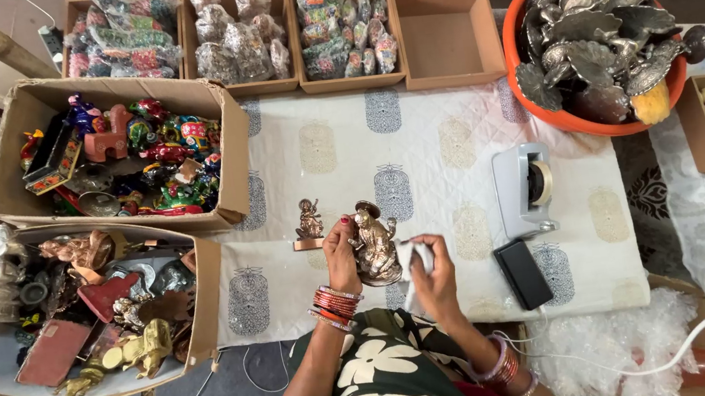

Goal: The person wipes a small figurine, wraps it in bubble wrap, and secures it with tape, then selects another figurine from a box.

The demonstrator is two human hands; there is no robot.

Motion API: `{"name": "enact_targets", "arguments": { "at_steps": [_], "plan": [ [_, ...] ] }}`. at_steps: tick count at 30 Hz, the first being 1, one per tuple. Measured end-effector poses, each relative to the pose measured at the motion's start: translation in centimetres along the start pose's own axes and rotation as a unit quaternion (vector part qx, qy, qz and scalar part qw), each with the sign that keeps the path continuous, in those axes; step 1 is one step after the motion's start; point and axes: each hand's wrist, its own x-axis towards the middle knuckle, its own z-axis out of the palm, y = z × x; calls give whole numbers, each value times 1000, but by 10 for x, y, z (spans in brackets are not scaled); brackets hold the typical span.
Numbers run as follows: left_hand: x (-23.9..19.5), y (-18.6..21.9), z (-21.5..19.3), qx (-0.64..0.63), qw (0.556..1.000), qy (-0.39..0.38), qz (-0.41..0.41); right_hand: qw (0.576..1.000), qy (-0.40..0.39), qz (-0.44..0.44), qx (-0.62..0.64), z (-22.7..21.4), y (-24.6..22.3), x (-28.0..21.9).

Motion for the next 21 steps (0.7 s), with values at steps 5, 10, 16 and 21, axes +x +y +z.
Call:
{"name": "enact_targets", "arguments": {
  "at_steps": [5, 10, 16, 21],
  "plan": [
    [22, -41, -35, -1, 997, 23, 73, 937, -49, -308, -159, 4, 25, -15],
    [9, -22, -16, -6, 999, 7, 54, 989, -6, -118, -87, -13, 63, 28],
    [6, -13, -6, -17, 1000, 1, 1, 998, -11, 68, 2, 2, 16, 7],
    [29, -60, -47, -22, 992, 93, 85, 832, -23, -462, -307, 13, -3, -14]
  ]
}}
